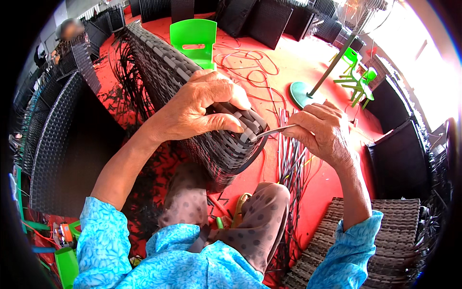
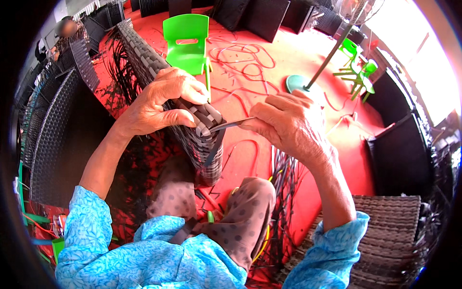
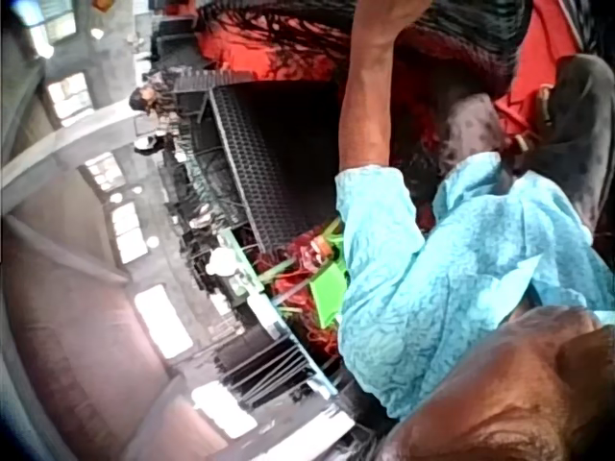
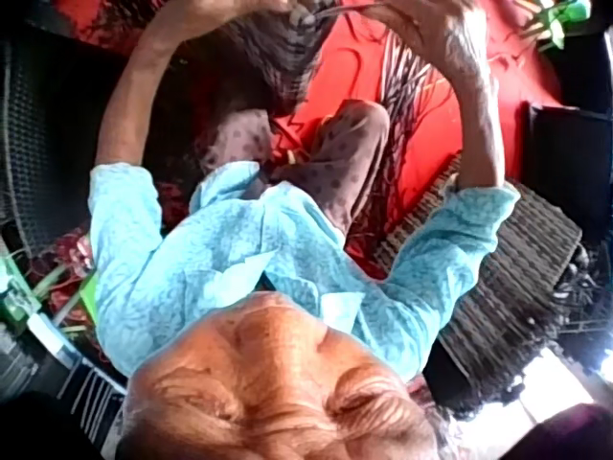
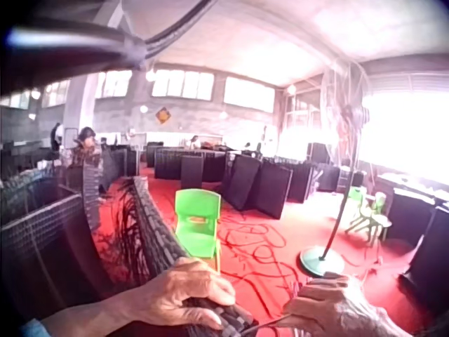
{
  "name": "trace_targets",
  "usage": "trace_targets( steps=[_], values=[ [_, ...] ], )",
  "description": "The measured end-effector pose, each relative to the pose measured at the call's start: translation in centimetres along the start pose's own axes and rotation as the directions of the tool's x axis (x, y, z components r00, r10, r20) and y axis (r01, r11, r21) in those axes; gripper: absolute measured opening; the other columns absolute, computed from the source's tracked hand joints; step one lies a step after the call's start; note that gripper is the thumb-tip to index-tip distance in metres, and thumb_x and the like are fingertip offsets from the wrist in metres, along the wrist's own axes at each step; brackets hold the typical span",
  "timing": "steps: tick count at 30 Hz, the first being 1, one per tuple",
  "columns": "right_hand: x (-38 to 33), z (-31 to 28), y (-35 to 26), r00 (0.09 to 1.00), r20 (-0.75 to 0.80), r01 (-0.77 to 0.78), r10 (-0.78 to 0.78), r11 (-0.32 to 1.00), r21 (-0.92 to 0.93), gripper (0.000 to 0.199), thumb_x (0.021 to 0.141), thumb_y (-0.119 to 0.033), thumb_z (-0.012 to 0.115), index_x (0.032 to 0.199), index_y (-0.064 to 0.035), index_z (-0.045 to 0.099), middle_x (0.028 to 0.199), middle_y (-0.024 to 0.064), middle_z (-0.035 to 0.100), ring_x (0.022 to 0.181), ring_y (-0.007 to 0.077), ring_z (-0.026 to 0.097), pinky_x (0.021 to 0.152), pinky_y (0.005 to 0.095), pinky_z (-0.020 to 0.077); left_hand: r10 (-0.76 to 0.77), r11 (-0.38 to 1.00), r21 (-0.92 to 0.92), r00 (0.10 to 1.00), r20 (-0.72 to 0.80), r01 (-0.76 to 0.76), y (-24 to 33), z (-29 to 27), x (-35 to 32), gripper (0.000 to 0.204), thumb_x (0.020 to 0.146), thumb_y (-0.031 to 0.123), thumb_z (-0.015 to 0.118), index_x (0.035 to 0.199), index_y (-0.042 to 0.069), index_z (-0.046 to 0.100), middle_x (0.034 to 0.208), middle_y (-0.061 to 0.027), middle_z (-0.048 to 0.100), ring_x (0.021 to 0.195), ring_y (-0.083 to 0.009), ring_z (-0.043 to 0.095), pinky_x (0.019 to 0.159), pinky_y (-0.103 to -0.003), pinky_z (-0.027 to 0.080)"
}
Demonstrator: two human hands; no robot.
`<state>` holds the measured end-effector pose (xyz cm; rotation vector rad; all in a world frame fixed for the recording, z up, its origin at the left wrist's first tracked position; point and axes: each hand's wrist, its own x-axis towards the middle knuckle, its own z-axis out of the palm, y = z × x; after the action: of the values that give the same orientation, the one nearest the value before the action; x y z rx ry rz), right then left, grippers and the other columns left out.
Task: The person weaves synthetic wicker strips into the edges of a woven panel, using a metal tool to guide and tuck the strips before turning the panel to weave and secure additional strips around the frame.
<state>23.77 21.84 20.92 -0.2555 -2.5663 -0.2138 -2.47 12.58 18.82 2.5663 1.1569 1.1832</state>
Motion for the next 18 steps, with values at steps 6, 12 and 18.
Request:
trace_targets(
  steps=[6,12,18],
  values=[
    [0.3,0.8,0.9,0.994,0.106,-0.019,-0.004,0.977,0.211,0.024,0.079,-0.033,0.069,0.071,-0.0109,0.062,0.057,0.0048,0.052,0.053,0.0247,0.055,0.05,0.0376,0.0412,-0.014,1.0,0.022,0.999,0.029,0.013,0.6,-0.2,-0.1,0.039,0.076,0.042,0.069,0.096,0.009,0.064,0.104,-0.0057,0.063,0.101,-0.0222,0.056,0.096,-0.038,0.034],
    [1.4,0.9,1.5,0.986,0.091,0.119,-0.137,0.977,0.179,0.024,0.075,-0.035,0.07,0.075,-0.0121,0.061,0.061,0.0039,0.053,0.061,0.023,0.058,0.056,0.0358,0.044,0.003,0.999,0.038,0.999,0.034,-0.005,0.9,-0.5,-0.3,0.038,0.076,0.04,0.069,0.098,0.009,0.063,0.104,-0.0057,0.063,0.102,-0.0226,0.056,0.096,-0.037,0.034],
    [-0.2,1.4,-2.0,0.942,-0.334,-0.025,-0.016,0.993,-0.117,0.04,0.064,-0.042,0.073,0.093,-0.014,0.067,0.092,0.0025,0.06,0.085,0.0225,0.057,0.077,0.0376,0.0433,0.008,1.0,0.005,0.999,0.044,-0.008,0.2,-0.6,-0.1,0.035,0.077,0.036,0.071,0.097,0.008,0.063,0.104,-0.0058,0.063,0.103,-0.0222,0.055,0.095,-0.037,0.035]
  ],
)
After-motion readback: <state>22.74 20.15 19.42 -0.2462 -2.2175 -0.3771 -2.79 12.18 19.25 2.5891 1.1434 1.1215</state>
